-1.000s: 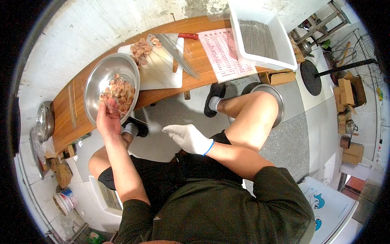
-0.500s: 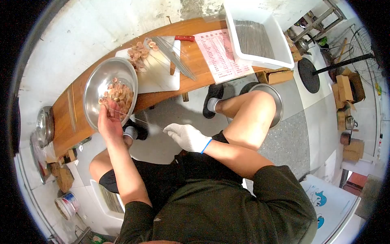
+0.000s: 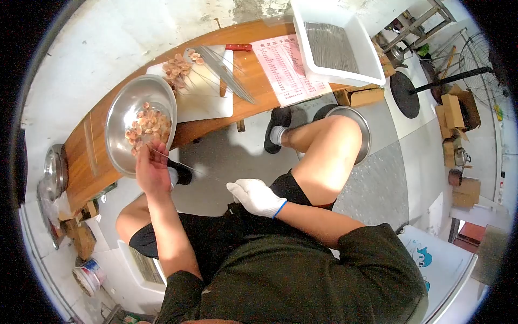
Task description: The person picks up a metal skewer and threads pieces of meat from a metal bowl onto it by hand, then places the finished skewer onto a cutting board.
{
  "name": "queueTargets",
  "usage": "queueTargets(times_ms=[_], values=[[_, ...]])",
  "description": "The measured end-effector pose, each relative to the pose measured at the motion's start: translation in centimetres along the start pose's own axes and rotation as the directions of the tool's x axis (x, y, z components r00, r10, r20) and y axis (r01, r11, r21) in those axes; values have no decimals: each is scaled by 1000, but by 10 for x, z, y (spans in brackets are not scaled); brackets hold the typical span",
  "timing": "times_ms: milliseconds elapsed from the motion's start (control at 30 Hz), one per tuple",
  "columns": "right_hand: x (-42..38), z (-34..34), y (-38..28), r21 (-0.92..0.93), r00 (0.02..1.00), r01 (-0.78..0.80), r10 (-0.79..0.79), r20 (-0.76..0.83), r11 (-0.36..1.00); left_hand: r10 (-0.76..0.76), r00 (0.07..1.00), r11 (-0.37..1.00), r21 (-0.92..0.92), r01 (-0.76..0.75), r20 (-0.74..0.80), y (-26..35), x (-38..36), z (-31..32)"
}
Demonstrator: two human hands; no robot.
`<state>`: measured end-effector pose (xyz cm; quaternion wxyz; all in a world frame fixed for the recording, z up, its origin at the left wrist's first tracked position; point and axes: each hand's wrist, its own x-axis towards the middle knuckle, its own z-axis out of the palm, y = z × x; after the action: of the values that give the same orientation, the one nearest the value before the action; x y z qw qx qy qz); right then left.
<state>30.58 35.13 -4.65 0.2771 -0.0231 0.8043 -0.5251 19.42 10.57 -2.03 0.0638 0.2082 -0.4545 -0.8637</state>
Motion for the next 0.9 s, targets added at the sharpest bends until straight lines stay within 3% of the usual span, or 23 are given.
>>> queueTargets(times_ms=[333,633,900], values=[[2,5,9,-72,1000,-21,21,2,997,25,999,1000,18,-25,25,-12,-5,-2],[-3,5,9,-40,996,76,-78,-46,996,22,1000,1000,-9,-22,20,-11,-3,-6],[-1,9,18,-122,992,98,-107,-72,988,20,999,1000,-16,-19,44,-16,-7,-5]])
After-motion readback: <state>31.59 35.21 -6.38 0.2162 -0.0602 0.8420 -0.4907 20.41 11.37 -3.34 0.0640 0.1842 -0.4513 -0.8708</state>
